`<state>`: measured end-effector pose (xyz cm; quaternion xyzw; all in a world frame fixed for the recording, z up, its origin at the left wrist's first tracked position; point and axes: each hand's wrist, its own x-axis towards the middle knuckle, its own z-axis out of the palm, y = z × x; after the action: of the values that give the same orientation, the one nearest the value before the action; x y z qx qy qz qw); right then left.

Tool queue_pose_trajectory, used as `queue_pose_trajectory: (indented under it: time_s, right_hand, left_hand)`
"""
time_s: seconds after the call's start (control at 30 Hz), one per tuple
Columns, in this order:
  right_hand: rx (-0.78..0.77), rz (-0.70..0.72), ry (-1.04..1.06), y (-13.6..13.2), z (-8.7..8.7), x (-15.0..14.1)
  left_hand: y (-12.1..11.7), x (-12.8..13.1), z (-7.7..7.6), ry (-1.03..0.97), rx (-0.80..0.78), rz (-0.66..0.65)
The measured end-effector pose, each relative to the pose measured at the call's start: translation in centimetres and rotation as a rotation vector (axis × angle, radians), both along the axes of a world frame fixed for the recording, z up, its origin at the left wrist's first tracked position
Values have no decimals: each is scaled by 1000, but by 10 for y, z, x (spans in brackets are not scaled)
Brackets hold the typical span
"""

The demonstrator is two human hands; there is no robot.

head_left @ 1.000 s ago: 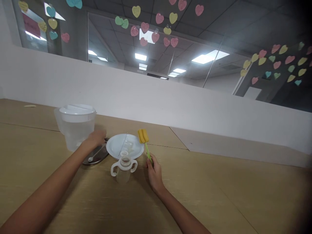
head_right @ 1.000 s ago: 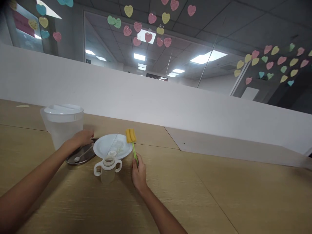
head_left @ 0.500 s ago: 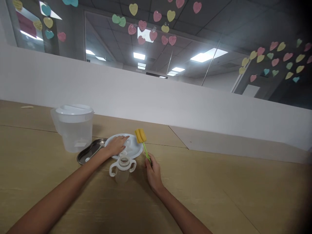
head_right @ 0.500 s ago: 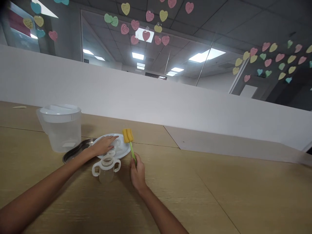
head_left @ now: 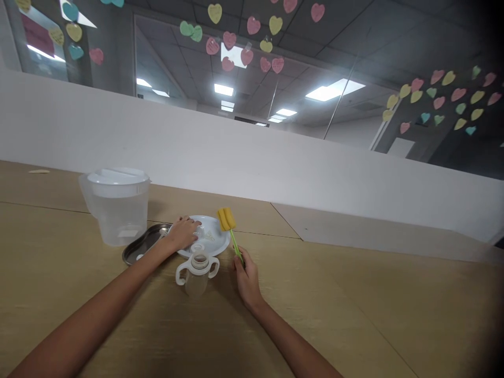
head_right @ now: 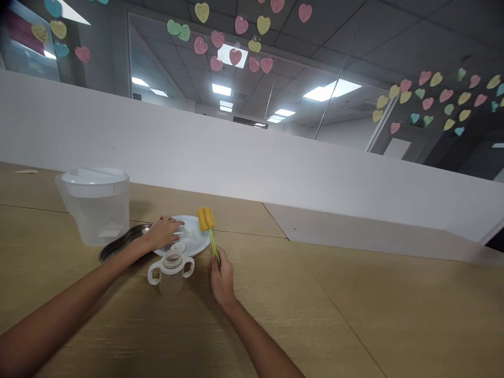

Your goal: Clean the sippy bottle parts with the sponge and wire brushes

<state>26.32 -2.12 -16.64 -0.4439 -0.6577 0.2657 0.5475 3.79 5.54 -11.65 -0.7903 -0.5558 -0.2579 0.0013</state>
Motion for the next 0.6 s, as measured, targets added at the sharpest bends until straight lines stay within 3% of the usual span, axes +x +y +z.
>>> queue_pose_trajectory:
  time_s: [0.17,0.33,0.47,0.6]
  right_hand:
    - [17,-2,11,0,1,0]
    - [100,85,17,-2,4,-1]
    - [117,95,16,-3,3,0]
    - [140,45,6,-3,1,1]
  left_hand:
    - [-3,-3,26,-362,54,-42]
    - [-11,5,51,-808,40,-91]
    - [-19,15,54,-971,-45,-193]
    - [-21,18,50,-930,-70,-210]
